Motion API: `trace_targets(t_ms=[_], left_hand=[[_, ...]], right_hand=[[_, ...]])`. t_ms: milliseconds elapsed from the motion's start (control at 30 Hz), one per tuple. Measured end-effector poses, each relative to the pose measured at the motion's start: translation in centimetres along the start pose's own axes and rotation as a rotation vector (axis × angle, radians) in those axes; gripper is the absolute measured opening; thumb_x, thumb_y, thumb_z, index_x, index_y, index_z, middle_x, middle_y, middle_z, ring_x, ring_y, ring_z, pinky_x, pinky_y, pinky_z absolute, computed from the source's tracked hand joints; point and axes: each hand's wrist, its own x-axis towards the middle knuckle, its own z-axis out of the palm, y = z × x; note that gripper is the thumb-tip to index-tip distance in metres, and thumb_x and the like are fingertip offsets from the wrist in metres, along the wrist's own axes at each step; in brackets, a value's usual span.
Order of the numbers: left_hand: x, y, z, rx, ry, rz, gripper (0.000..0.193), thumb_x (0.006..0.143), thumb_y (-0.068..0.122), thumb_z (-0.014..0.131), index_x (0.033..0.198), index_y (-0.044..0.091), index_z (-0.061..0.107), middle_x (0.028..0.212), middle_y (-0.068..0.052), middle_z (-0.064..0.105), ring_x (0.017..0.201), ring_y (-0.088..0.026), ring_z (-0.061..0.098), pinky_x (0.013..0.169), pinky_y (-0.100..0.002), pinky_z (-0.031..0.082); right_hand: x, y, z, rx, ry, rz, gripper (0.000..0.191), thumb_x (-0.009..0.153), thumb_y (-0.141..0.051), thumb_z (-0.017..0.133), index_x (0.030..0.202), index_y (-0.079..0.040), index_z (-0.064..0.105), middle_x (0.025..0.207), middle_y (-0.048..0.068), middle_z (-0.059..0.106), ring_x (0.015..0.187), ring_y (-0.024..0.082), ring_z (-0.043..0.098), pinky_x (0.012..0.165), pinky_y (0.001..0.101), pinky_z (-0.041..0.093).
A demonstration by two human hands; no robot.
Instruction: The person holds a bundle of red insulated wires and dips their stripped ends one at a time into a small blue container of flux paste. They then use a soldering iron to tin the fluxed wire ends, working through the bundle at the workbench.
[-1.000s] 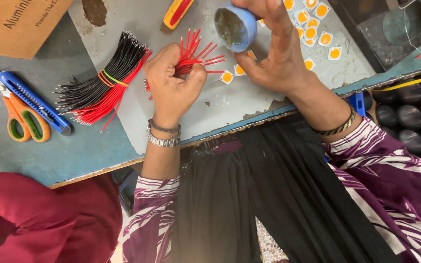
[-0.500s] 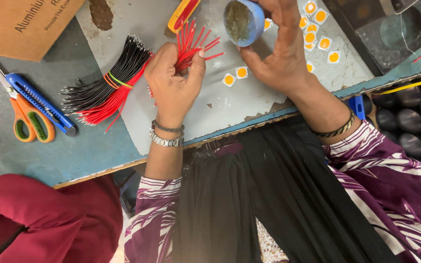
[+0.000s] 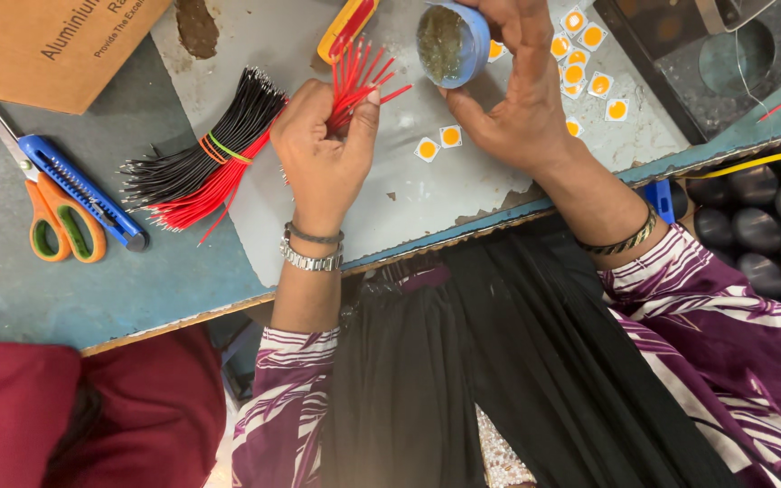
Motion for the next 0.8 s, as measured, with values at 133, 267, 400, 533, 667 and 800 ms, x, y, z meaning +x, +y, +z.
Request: trace_targets(t_ms=[133,267,400,533,667,800], left_hand=[[0.1,-0.2,0.1,-0.082,-0.053,-0.071,0.024,0.1,0.014,0.079,0.092,-0.002,0.064,0.077,-0.006,0.052,0.069,-0.015,0.046,0.062,-0.032,0.037],[0.1,-0.4,0.0,-0.169,-0.147,-0.182,0.017,0.099,0.013,0.076,0.097,-0.001,0.067,0.082,-0.002,0.053,0.072,-0.009,0.045,0.061,-0.028,0.036],[-0.1,-0.9,0.2,-0.31,-0.151,-0.238,0.014,0.099,0.01,0.073,0.109,0.0,0.07,0.094,0.002,0.06,0.08,-0.003,0.052,0.067,-0.022,0.042],[-0.4,-1.7,0.2,-0.358,-0.091,-0.228,0.01,0.101,0.007,0.075,0.106,-0.001,0.072,0.094,0.002,0.062,0.084,-0.004,0.053,0.076,-0.022,0.045],[-0.6,-2.1,0.4,-0.352,-0.055,-0.251,0.011,0.098,0.006,0.076,0.106,-0.001,0.073,0.096,0.001,0.067,0.085,-0.004,0.058,0.077,-0.021,0.048],[-0.6,-2.2,0.4,-0.413,-0.053,-0.265,0.01,0.099,0.006,0.076,0.105,-0.002,0.073,0.098,0.0,0.068,0.087,-0.004,0.06,0.079,-0.021,0.049]], right_hand=[[0.0,0.0,0.0,0.027,-0.016,0.038,0.113,0.098,0.011,0.084,0.164,-0.025,0.0,0.151,0.014,0.05,0.136,0.027,0.061,0.117,0.0352,0.052],[0.0,0.0,0.1,0.035,-0.011,0.008,0.117,0.097,0.012,0.083,0.166,-0.027,-0.002,0.151,0.016,0.048,0.137,0.028,0.058,0.117,0.0355,0.051],[-0.2,0.1,0.1,0.046,-0.022,0.04,0.113,0.1,0.01,0.084,0.166,-0.026,0.0,0.153,0.015,0.049,0.138,0.025,0.059,0.118,0.0345,0.051],[-0.2,0.0,-0.1,0.037,-0.055,0.055,0.097,0.1,0.007,0.084,0.163,-0.019,0.015,0.154,0.013,0.051,0.141,0.026,0.059,0.118,0.0349,0.052],[0.1,-0.2,-0.2,-0.012,-0.123,0.006,0.079,0.094,0.007,0.083,0.156,-0.012,0.037,0.153,0.014,0.051,0.142,0.031,0.055,0.115,0.037,0.053],[0.3,-0.5,-0.2,0.015,-0.167,0.029,0.067,0.09,0.006,0.081,0.148,-0.011,0.052,0.151,0.014,0.05,0.141,0.032,0.055,0.113,0.0369,0.054]])
